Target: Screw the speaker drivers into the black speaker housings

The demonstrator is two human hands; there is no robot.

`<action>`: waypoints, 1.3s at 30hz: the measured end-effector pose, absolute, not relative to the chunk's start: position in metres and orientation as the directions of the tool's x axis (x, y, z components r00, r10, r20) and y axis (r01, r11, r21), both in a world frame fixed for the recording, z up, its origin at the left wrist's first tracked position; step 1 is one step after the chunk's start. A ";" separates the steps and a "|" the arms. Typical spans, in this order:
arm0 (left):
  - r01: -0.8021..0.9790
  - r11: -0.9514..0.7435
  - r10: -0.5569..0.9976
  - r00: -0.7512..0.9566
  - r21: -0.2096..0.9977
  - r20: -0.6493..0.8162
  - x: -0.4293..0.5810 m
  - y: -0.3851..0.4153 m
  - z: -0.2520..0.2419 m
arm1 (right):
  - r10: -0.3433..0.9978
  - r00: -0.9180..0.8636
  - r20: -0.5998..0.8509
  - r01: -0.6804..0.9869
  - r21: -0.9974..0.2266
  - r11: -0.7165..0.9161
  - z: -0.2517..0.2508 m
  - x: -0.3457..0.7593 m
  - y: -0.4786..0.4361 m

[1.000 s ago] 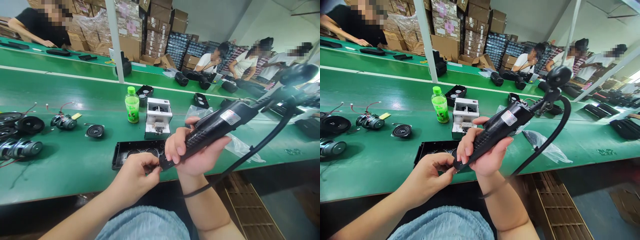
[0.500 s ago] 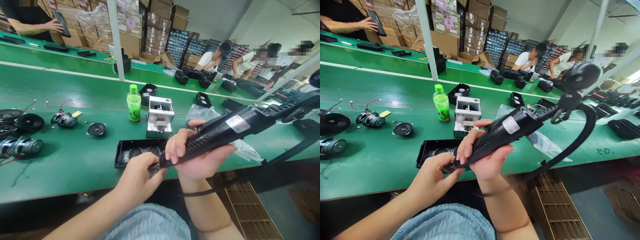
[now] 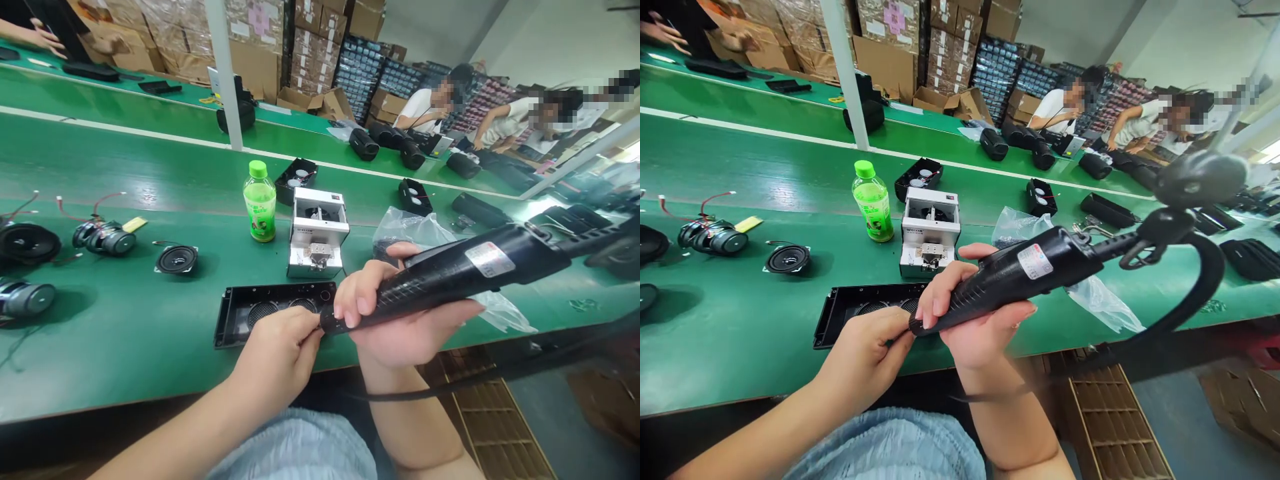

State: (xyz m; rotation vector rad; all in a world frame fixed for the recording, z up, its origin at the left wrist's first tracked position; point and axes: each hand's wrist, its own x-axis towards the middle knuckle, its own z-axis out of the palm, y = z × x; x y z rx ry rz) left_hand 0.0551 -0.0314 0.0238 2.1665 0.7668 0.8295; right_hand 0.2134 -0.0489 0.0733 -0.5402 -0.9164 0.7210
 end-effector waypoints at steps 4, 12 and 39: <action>0.296 -0.491 0.700 0.694 0.819 0.169 0.053 -0.020 0.032 | 0.784 0.385 0.488 -0.372 -0.695 0.615 0.070 0.218 -0.041; 0.282 -0.258 0.612 0.788 0.924 -0.069 0.048 -0.010 0.039 | 0.844 0.303 0.442 -0.475 -0.698 0.536 0.065 0.228 -0.038; 0.426 -0.732 0.681 0.467 0.531 0.564 0.006 0.006 0.023 | 0.827 0.397 0.398 -0.246 -0.822 0.513 0.079 0.272 -0.036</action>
